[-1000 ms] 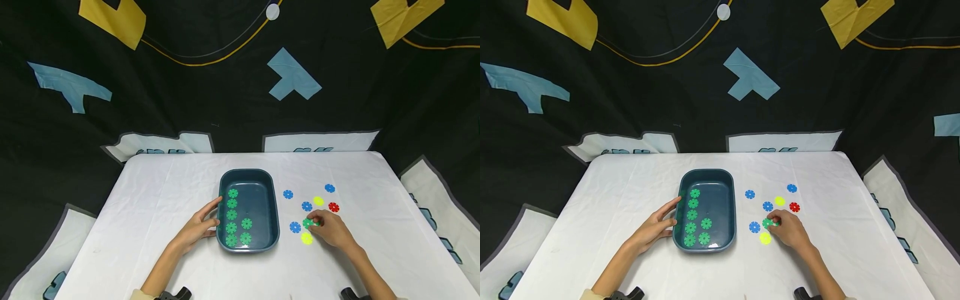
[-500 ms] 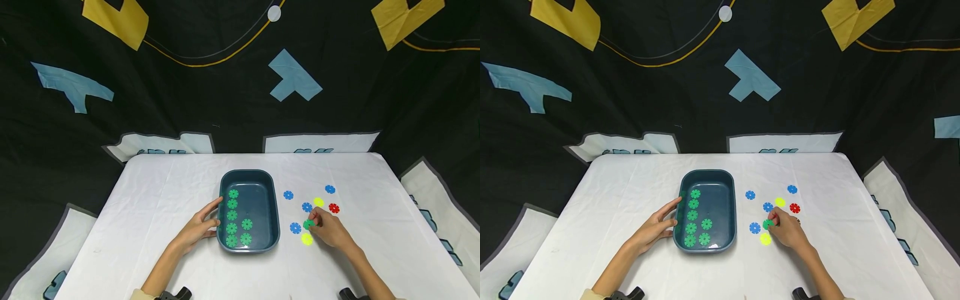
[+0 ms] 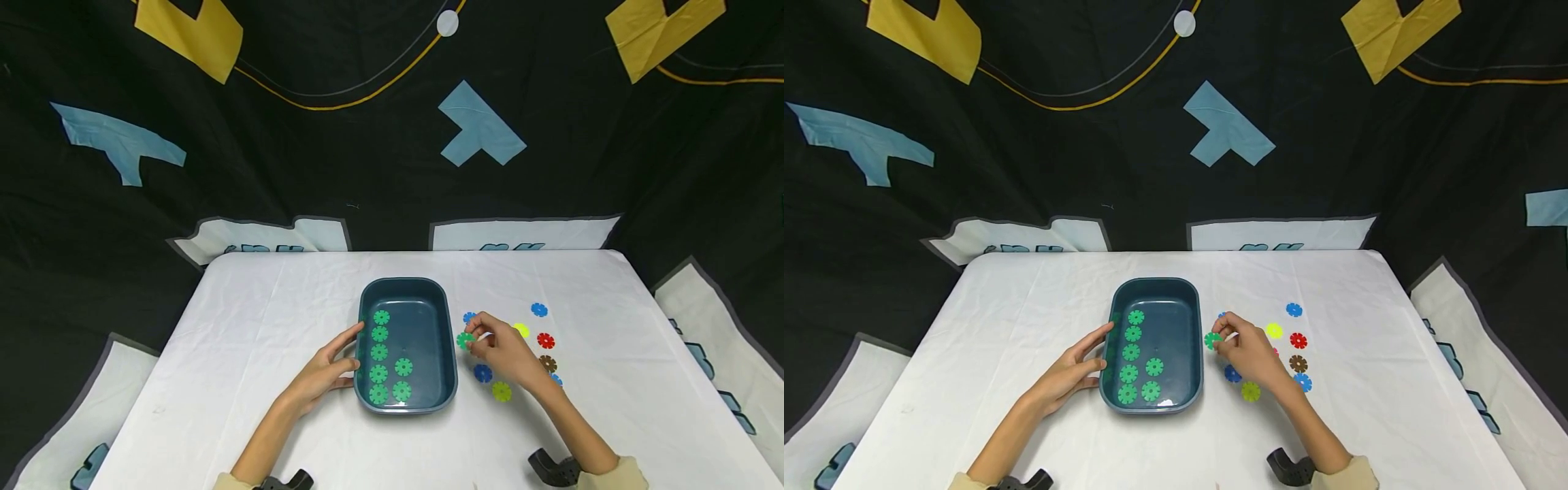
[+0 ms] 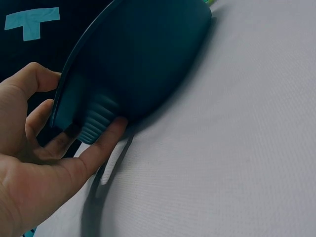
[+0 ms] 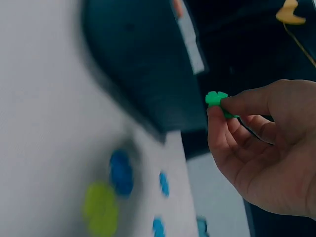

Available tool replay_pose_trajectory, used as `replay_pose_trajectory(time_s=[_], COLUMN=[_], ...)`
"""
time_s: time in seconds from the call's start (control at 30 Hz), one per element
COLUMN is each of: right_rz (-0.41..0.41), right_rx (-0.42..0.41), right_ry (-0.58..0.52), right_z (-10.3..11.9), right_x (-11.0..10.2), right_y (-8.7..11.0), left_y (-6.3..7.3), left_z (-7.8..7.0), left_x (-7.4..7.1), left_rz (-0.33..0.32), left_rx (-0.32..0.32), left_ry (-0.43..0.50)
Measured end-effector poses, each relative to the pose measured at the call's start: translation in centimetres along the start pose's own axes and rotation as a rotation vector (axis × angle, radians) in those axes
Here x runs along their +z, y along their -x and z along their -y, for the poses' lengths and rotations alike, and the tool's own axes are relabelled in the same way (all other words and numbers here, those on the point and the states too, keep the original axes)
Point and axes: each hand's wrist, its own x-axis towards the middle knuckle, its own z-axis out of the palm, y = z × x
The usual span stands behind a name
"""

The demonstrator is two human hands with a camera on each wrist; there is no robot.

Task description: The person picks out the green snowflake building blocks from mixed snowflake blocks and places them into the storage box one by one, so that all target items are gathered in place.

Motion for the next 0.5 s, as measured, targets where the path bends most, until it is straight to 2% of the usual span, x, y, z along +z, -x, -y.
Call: replay_pose_trajectory(time_s=[0.1, 0.23, 0.5], right_rz=[0.033, 0.068, 0.182], right_rx=[-0.034, -0.035, -0.023], right_ry=[-0.020, -0.020, -0.023], right_z=[1.3, 2.6, 3.7], right_x=[1.2, 2.6, 5.0], right_y=[-1.0, -2.5, -4.9], left_y=[0.0, 0.1, 0.0], left_z=[0.0, 0.0, 0.1], left_x=[0.0, 0.1, 0.0], left_rz=[-0.001, -0.001, 0.004], left_rx=[0.002, 0.006, 0.012], left_ry=[0.003, 0.004, 0.003])
